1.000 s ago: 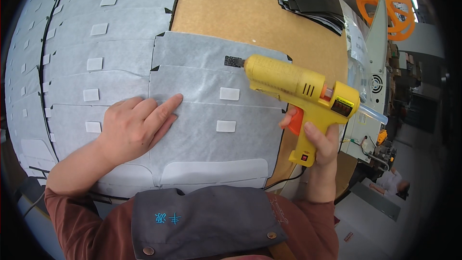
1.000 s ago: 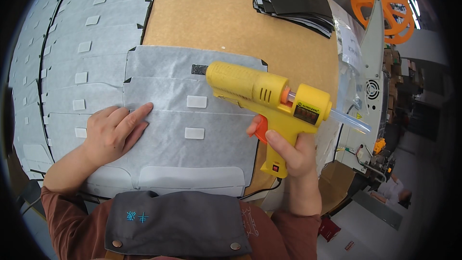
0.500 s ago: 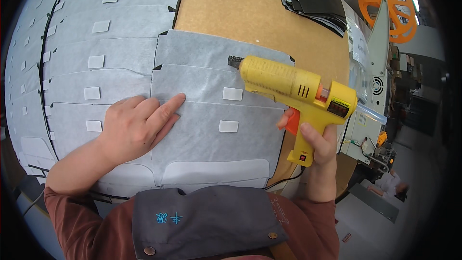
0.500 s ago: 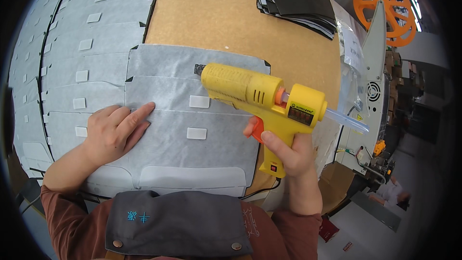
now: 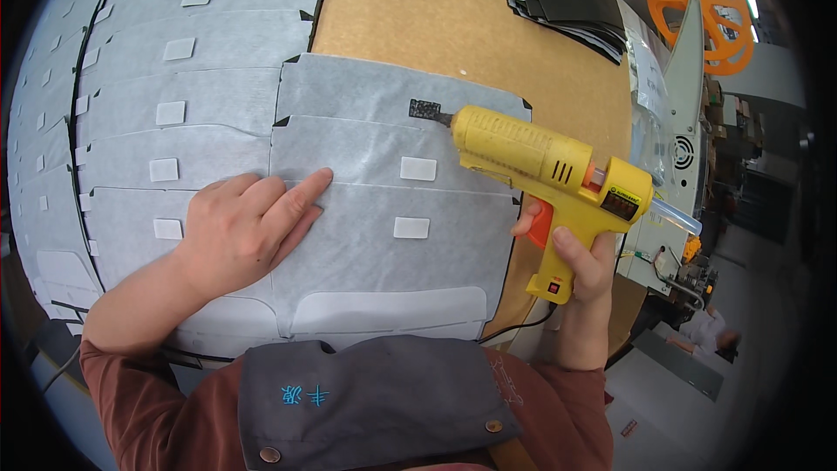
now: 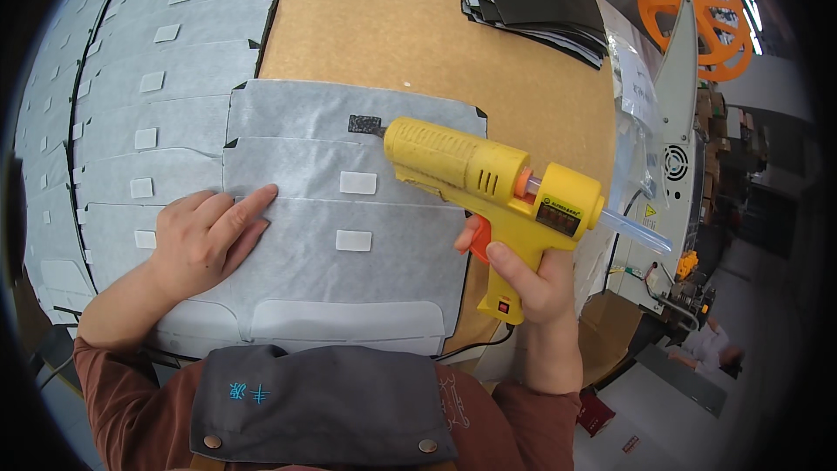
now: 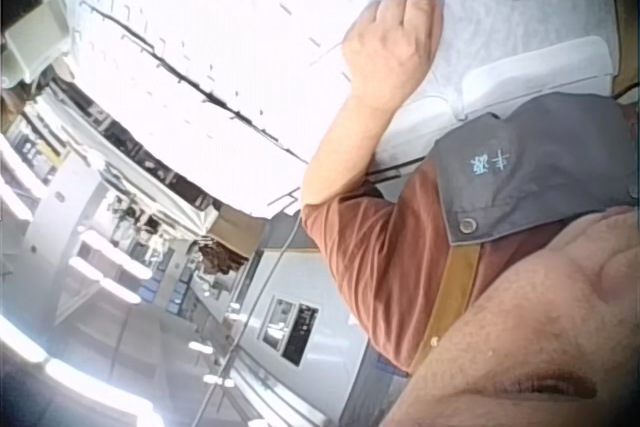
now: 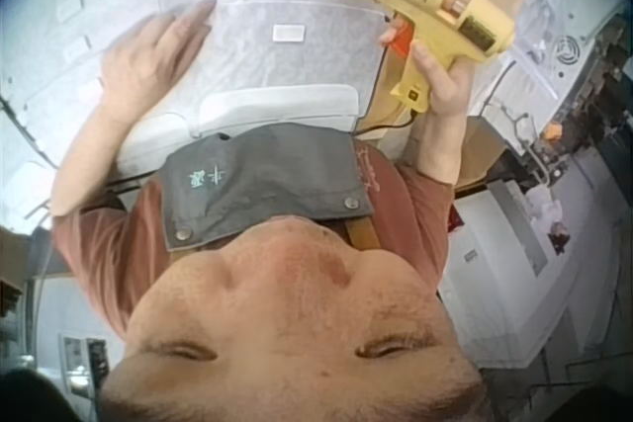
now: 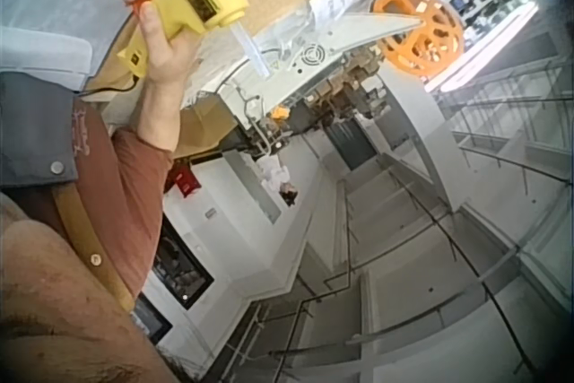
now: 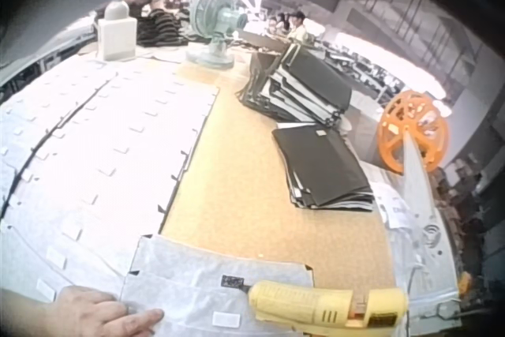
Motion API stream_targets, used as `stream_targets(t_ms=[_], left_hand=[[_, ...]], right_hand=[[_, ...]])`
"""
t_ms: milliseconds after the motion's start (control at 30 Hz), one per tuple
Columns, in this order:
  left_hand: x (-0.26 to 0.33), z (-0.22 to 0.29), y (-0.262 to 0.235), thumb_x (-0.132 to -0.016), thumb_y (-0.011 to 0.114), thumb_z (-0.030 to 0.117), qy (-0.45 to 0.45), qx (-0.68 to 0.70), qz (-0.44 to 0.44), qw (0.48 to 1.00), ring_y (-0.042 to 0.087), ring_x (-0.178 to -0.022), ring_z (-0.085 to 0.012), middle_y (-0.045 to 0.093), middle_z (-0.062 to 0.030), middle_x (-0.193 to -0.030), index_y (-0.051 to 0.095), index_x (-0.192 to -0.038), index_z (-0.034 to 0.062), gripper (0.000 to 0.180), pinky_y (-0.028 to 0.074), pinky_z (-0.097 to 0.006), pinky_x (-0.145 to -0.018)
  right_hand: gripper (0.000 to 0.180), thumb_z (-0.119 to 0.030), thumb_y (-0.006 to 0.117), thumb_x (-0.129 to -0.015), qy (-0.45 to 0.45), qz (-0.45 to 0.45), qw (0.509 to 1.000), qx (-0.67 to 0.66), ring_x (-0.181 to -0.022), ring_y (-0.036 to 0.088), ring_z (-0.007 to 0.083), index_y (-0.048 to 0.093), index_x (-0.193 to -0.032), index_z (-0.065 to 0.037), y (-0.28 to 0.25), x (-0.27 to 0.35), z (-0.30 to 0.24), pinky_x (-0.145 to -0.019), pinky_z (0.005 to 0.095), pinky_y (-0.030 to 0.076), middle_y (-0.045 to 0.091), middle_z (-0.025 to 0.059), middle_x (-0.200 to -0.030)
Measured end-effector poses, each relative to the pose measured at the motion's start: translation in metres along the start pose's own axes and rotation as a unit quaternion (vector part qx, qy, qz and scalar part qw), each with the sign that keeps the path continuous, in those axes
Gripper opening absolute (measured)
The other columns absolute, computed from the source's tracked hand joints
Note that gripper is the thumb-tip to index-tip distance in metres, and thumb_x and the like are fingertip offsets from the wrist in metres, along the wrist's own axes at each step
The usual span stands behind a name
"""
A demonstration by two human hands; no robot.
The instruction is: The person uses a yellow hot glue gun to apply adhesive to small black patches on light gray fabric pieces. They then press white rectangular fasteners onto the glued areas and stack the finished pieces. The process is repeated for multiple fabric units on a workbench.
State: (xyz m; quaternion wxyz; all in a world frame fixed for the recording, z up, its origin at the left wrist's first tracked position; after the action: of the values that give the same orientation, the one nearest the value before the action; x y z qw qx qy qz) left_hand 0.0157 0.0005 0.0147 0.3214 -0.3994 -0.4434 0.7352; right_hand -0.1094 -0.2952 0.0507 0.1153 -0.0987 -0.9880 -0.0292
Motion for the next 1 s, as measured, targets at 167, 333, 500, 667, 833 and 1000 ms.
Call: stream_targets(t_ms=[167, 333, 500, 667, 833, 1000], left_hand=[[0.0, 0.0, 0.0, -0.073, 0.077, 0.013, 0.0, 0.002, 0.004, 1.0, 0.045, -0.051, -0.0149, 0.044, 0.0007, -0.064, 0.065, -0.122, 0.0094, 0.05, 0.036, -0.029, -0.045], [0.0, 0.0, 0.0, -0.074, 0.077, 0.013, 0.003, 0.001, 0.005, 1.0, 0.046, -0.052, -0.015, 0.045, 0.0005, -0.064, 0.065, -0.122, 0.0093, 0.05, 0.036, -0.029, -0.045], [0.0, -0.001, 0.0, -0.073, 0.078, 0.013, 0.002, -0.001, 0.0, 1.0, 0.046, -0.052, -0.0151, 0.045, 0.0005, -0.064, 0.065, -0.122, 0.0093, 0.05, 0.037, -0.029, -0.045], [-0.002, 0.0, -0.002, -0.075, 0.076, 0.016, 0.0, -0.015, 0.003, 1.0, 0.047, -0.052, -0.0135, 0.044, 0.0016, -0.063, 0.066, -0.117, 0.0107, 0.043, 0.038, -0.028, -0.045], [0.0, -0.001, 0.0, -0.073, 0.078, 0.013, -0.003, 0.003, 0.002, 1.0, 0.046, -0.051, -0.0155, 0.044, 0.0007, -0.063, 0.066, -0.12, 0.0097, 0.049, 0.037, -0.029, -0.045], [0.0, 0.0, 0.0, -0.073, 0.077, 0.012, -0.001, 0.005, 0.008, 1.0, 0.046, -0.051, -0.0158, 0.045, 0.0004, -0.064, 0.065, -0.12, 0.0095, 0.049, 0.037, -0.03, -0.046]], right_hand=[[0.049, -0.006, 0.057, -0.085, -0.003, 0.007, 1.0, -0.003, -0.094, 0.064, 0.0262, 0.044, -0.131, 0.005, -0.001, 0.0, 0.0, -0.084, 0.0389, 0.052, 0.061, 0.0199, -0.105], [0.05, -0.007, 0.057, -0.086, -0.008, 0.003, 1.0, -0.009, -0.093, 0.064, 0.0262, 0.043, -0.132, 0.005, -0.002, 0.0, 0.003, -0.084, 0.0392, 0.052, 0.061, 0.0197, -0.105], [0.049, -0.008, 0.058, -0.086, -0.009, -0.011, 1.0, -0.017, -0.093, 0.064, 0.0259, 0.045, -0.131, 0.005, 0.005, -0.005, 0.0, -0.083, 0.0388, 0.052, 0.062, 0.0193, -0.105], [0.046, -0.009, 0.058, -0.087, -0.005, -0.022, 1.0, -0.003, -0.093, 0.064, 0.025, 0.046, -0.129, 0.006, 0.013, -0.016, 0.0, -0.082, 0.0381, 0.052, 0.062, 0.0184, -0.103], [0.045, -0.009, 0.058, -0.087, -0.013, -0.028, 0.999, -0.009, -0.092, 0.064, 0.0249, 0.046, -0.128, 0.006, 0.01, -0.018, 0.002, -0.082, 0.0383, 0.052, 0.063, 0.0181, -0.102], [0.056, -0.017, 0.062, -0.082, -0.002, 0.025, 1.0, 0.016, -0.087, 0.067, 0.0302, 0.045, -0.128, 0.009, 0.0, -0.013, 0.006, -0.078, 0.0408, 0.056, 0.06, 0.0216, -0.106]])
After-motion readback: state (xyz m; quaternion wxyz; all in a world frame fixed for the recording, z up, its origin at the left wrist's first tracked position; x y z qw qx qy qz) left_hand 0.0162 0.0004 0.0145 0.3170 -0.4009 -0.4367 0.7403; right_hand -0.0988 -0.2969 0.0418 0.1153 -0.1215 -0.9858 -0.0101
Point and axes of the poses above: each hand's wrist, its own x-axis away from the middle knuckle, its own y-axis out of the palm, z = x × y, the point moved 4 cm from there along -x, towards the middle knuckle
